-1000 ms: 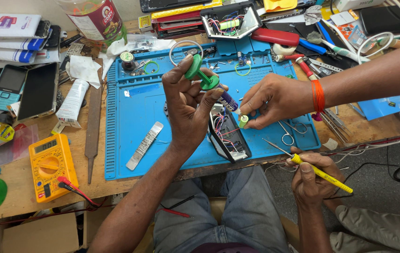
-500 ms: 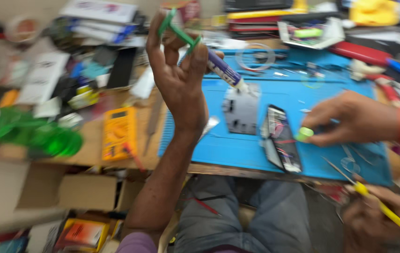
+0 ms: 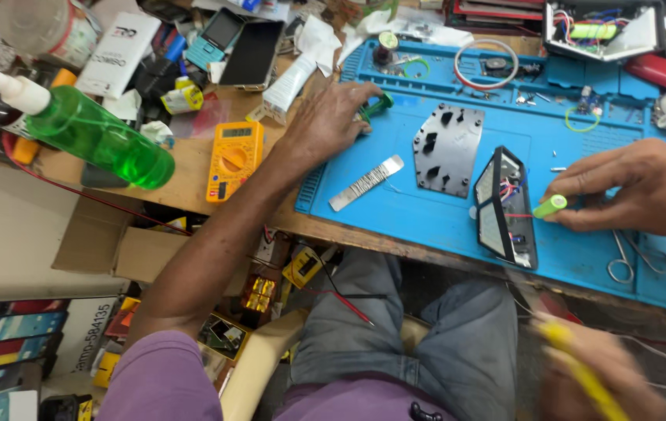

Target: The person uses a yellow screwdriver to adjust a small green cylindrical component inside a black hexagonal device. They then place the component into the device, close the casing, and secure it with screws using a green screwdriver.

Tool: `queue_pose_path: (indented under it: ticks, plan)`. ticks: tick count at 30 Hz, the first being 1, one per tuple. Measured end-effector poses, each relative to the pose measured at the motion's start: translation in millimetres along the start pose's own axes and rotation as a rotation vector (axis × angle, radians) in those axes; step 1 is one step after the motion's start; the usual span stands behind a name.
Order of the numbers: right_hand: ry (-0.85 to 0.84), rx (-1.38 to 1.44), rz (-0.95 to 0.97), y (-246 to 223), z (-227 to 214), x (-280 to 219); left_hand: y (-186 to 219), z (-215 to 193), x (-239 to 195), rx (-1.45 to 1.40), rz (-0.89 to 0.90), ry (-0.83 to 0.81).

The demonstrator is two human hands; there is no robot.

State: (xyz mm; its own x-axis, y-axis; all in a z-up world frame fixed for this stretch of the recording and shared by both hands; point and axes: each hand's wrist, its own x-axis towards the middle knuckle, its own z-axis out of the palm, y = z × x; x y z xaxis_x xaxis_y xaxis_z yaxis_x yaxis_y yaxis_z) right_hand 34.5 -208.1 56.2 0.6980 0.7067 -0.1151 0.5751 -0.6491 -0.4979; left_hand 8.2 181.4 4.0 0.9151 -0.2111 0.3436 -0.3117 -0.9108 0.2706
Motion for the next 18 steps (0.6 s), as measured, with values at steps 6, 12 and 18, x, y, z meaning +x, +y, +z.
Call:
queue_pose_path:
  ticks: [6,12,18]
  plan:
    - [0.913,0.199,-0.219,-144,136,-40,52,-22,-56,-0.125,0.042,0.218]
    - [0.936,0.168,-0.159,-112,186,-22,74,-24,-110,-0.25,-0.066,0.363]
    - [0.902,0.177,-0.112,-137,168,-16,68,-9,-114,-0.335,-0.136,0.453]
